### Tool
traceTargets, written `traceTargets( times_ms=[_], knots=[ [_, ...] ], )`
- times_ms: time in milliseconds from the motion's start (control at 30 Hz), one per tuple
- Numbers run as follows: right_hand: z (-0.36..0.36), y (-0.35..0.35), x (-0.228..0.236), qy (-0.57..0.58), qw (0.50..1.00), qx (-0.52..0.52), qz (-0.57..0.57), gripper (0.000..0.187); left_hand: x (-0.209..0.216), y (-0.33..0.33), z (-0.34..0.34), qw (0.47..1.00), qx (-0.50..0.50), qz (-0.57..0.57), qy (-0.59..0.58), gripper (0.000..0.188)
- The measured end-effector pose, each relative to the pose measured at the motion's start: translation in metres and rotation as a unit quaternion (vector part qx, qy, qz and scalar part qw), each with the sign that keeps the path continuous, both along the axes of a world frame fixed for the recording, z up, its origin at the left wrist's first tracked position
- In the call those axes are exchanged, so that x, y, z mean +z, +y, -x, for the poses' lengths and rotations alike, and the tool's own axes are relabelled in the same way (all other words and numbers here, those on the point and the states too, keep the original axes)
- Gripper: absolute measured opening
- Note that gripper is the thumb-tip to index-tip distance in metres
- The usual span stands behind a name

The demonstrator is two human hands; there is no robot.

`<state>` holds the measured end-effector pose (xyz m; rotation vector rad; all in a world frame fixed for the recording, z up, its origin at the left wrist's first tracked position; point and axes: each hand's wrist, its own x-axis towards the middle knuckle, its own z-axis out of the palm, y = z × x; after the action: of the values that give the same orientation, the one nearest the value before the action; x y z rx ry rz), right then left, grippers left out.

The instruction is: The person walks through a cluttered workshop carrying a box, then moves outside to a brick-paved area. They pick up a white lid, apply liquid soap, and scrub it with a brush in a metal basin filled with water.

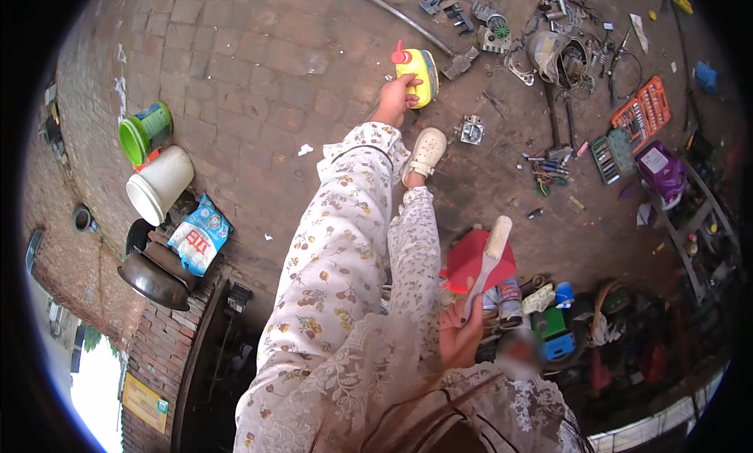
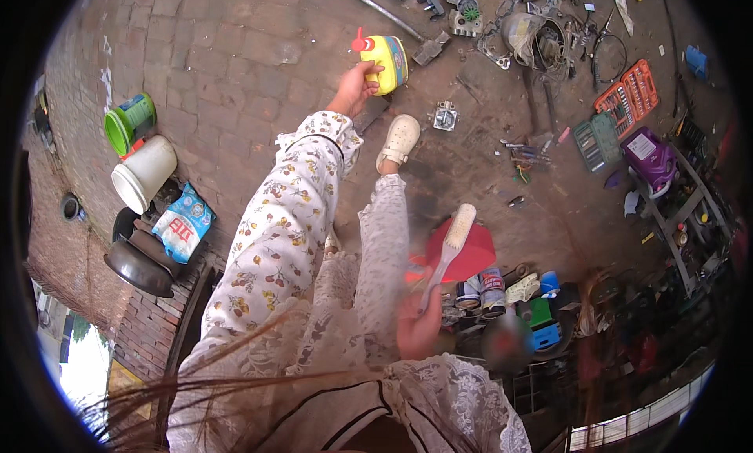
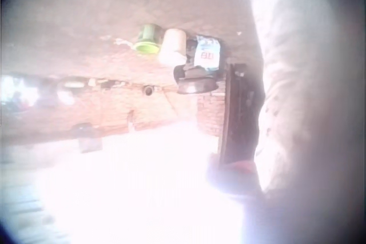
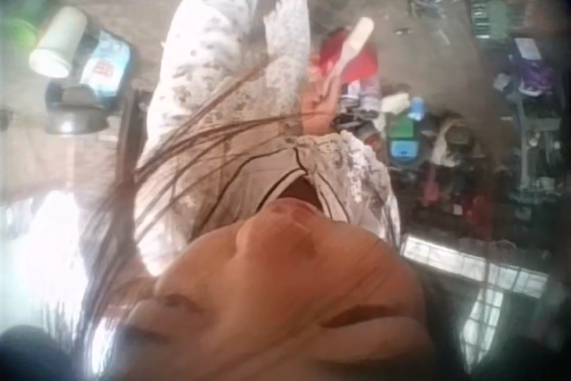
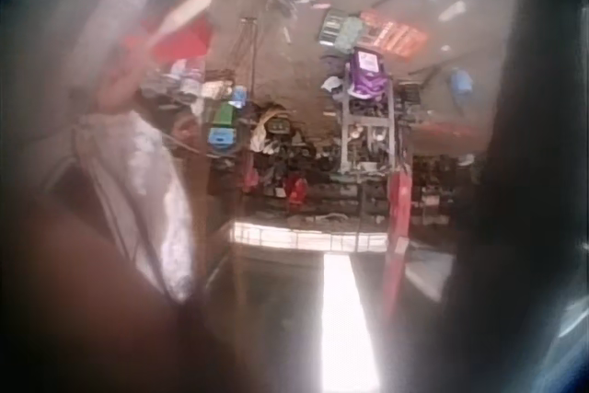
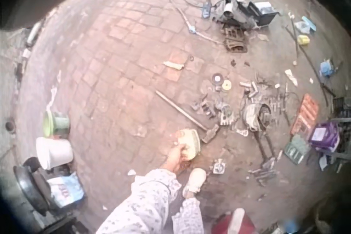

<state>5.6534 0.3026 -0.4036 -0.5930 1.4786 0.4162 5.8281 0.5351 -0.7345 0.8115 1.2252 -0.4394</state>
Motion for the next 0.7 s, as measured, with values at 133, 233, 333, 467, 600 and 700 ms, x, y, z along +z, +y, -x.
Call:
traceTargets(
  times_ms=[133, 233, 333, 467, 600, 700],
  knots=[
    [-0.007, 0.03, 0.009, -0.04, 0.996, 0.081, 0.0, 0.041, 0.048, 0.03, 0.074, 0.999, 0.001, -0.03, -0.024, 0.026],
    [0.002, 0.059, 0.02, -0.08, 0.981, 0.174, -0.025, 0.041, 0.103, 0.049, 0.136, 0.997, 0.038, -0.063, -0.036, 0.024],
    [0.03, 0.094, 0.03, -0.076, 0.957, 0.279, -0.014, 0.04, 0.147, 0.074, 0.205, 0.99, 0.07, -0.11, -0.049, 0.021],
    [0.084, 0.15, 0.046, -0.092, 0.927, 0.362, -0.03, 0.04, 0.175, 0.128, 0.296, 0.985, 0.101, -0.134, -0.033, 0.021],
    [0.153, 0.219, 0.056, -0.101, 0.906, 0.41, -0.024, 0.037, 0.188, 0.193, 0.399, 0.985, 0.132, -0.111, 0.021, 0.027],
    [0.222, 0.229, 0.0, -0.265, 0.844, 0.27, -0.381, 0.036, 0.184, 0.239, 0.467, 0.985, 0.151, -0.076, 0.035, 0.03]
  ],
)
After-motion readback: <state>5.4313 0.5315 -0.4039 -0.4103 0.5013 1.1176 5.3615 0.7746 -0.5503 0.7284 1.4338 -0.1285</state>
